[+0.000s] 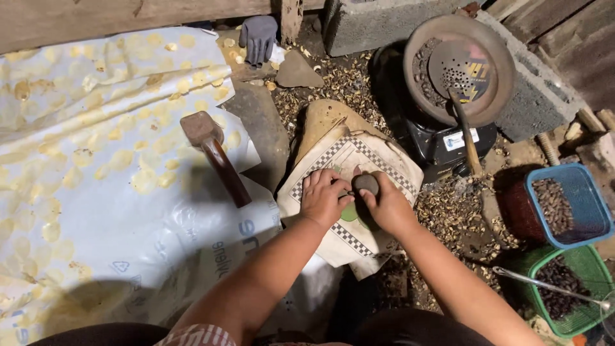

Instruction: Cracking and peeling nuts using a hammer and stone, then sorting the kernels.

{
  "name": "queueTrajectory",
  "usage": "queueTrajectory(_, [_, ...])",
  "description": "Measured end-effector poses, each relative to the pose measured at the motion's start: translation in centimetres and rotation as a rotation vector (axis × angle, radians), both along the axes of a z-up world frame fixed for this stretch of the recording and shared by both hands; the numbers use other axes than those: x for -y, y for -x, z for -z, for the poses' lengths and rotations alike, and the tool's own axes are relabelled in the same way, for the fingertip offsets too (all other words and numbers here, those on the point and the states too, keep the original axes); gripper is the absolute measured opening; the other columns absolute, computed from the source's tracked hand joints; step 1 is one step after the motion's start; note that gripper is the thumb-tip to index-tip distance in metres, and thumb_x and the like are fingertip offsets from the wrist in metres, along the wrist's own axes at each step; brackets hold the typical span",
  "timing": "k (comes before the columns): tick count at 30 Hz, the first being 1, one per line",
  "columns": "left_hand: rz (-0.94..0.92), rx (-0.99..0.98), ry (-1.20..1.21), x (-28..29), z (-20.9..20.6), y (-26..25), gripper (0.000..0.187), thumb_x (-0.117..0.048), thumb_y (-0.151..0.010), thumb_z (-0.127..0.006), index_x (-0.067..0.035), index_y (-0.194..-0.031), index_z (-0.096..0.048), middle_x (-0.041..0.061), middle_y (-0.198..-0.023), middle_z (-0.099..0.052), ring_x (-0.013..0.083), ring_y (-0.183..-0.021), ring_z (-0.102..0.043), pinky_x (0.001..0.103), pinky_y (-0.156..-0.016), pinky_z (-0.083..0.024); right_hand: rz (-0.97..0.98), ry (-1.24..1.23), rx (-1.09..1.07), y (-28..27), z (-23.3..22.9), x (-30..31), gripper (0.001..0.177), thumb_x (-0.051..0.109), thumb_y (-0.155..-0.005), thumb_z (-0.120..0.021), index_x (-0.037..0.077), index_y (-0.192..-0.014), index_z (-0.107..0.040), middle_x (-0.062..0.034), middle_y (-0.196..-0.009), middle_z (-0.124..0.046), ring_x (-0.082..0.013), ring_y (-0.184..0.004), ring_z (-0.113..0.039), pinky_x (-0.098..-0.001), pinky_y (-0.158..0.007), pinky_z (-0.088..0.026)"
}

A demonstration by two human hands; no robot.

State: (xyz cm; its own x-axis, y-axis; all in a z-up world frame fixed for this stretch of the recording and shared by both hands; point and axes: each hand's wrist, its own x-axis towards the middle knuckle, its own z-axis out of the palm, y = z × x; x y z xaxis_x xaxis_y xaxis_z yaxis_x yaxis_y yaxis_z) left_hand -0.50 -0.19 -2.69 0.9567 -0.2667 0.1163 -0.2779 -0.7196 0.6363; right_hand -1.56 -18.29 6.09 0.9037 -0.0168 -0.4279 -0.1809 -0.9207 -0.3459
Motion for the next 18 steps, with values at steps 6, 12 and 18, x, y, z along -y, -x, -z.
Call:
queueTrajectory(6, [0.051,0.012,0.002,-1.9,1.6,0.1,0.023,-0.024,-0.097,-0.063,-0.024,-0.12,-0.065,0.002,-0.118,-0.057,0.0268,-0.12,-0.055,0.042,-0.099,-0.047,-0.034,-0.002,0.056,1.7,-0.5,-2.5,0.048,0.044,-0.102,-0.054,0.012,-0.137,-0.048,-0.0315,-0.119,-0.062,-0.0545,-0.109,-0.066,-0.0617,-0.096,-0.054])
queueTrajectory(12, [0.061,0.075,0.051,-2.8,0.7,0.1,0.027,-0.021,-0.095,-0.063,-0.019,-0.122,-0.063,0.005,-0.119,-0.06,0.0288,-0.117,-0.058,0.042,-0.097,-0.05,0.052,-0.103,0.068,0.7,-1.3,-2.5,0.051,0.037,-0.1,-0.056,0.014,-0.144,-0.042,-0.032,-0.122,-0.061,-0.0557,-0.113,-0.063,-0.0642,-0.096,-0.053])
queueTrajectory(18, [0.007,0.058,0.075,-2.4,-0.2,-0.3,0.019,-0.023,-0.091,-0.069,-0.018,-0.109,-0.065,0.004,-0.113,-0.059,0.0282,-0.111,-0.058,0.041,-0.095,-0.05,0.105,-0.033,-0.087,-0.3,0.1,-1.8,0.049,0.047,-0.1,-0.053,0.021,-0.14,-0.043,-0.0281,-0.123,-0.067,-0.0482,-0.119,-0.064,-0.0585,-0.103,-0.051])
